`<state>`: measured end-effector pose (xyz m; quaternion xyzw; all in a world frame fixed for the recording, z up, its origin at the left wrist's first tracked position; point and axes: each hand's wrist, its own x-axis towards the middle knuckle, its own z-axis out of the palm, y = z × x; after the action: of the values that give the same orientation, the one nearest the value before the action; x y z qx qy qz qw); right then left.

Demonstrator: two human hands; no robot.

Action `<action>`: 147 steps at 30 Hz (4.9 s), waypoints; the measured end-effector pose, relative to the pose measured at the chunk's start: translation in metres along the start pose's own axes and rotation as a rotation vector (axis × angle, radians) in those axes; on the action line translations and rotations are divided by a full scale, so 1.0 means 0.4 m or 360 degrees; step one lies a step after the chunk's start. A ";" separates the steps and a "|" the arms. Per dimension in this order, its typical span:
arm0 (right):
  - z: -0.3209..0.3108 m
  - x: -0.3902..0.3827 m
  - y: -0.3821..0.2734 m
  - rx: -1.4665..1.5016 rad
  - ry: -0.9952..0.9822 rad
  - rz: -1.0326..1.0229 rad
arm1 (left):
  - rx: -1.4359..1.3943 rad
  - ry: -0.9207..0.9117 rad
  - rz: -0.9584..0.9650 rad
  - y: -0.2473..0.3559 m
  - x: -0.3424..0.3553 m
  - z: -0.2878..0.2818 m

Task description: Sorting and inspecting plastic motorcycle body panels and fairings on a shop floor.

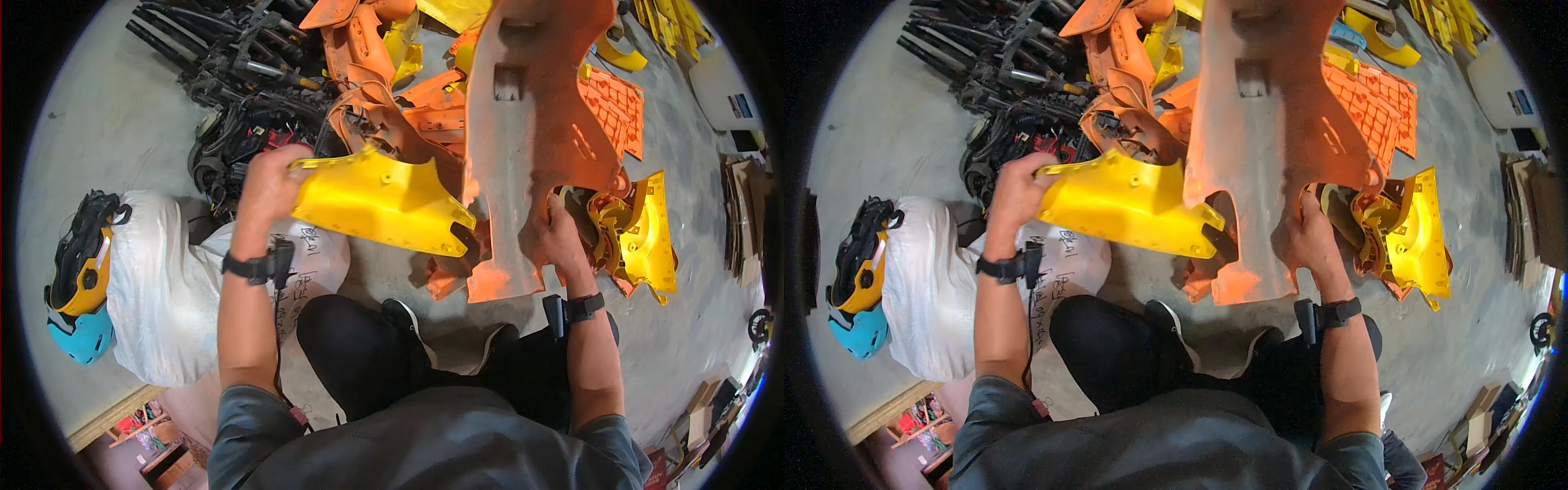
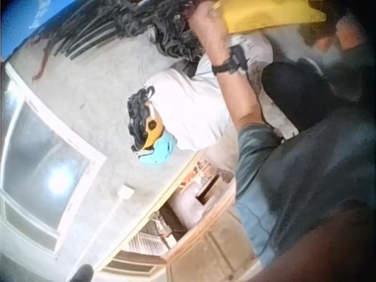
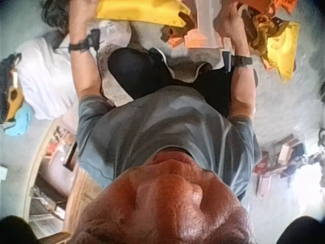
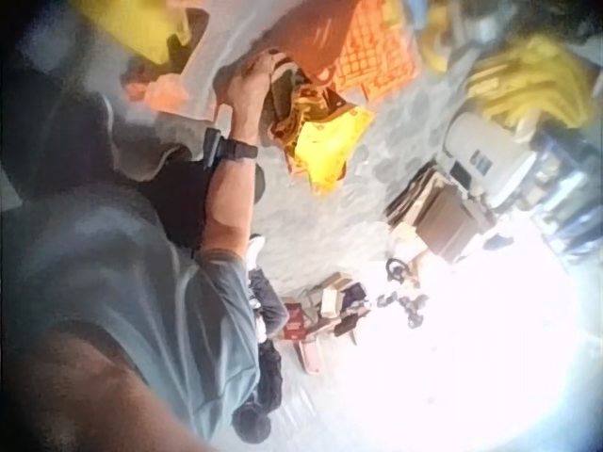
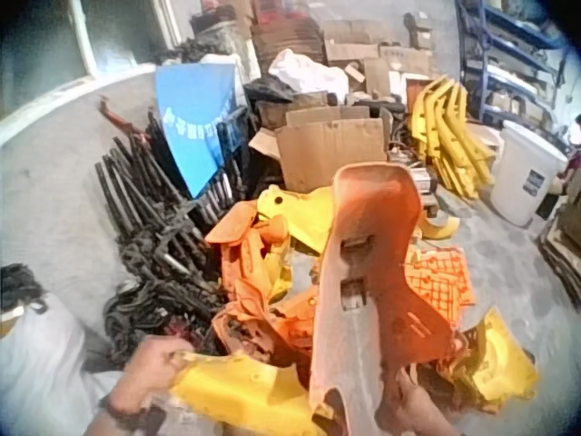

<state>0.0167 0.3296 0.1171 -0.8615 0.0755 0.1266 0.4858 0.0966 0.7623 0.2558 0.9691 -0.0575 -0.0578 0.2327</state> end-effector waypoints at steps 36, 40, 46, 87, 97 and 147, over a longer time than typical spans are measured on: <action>0.378 0.008 0.073 -0.1228 -0.0611 -0.0304 | -0.0132 0.0307 -0.0071 0.040 -0.235 -0.412; 0.295 0.034 0.055 -0.0540 -0.0598 0.0037 | -0.0027 0.0201 0.0115 0.089 -0.149 -0.306; 0.166 0.037 0.020 0.0581 -0.0434 0.0566 | -0.0112 0.0038 0.0676 0.109 0.007 -0.120; -0.117 -0.200 -0.747 -0.0594 -0.0088 -0.1358 | 0.0112 -0.0713 -0.0216 0.016 -0.054 0.391; -0.225 -0.178 -0.629 -0.0524 0.0113 -0.0236 | -0.0044 -0.0423 0.0099 0.088 -0.047 0.262; 0.253 -0.061 -0.163 0.2382 -0.0818 0.0785 | -0.1911 0.0324 -0.0815 0.022 -0.068 0.216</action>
<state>-0.0046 0.4501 0.1274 -0.2134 0.2132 0.3386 0.8913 0.0570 0.7198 0.1858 0.6547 0.2392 -0.0413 0.7158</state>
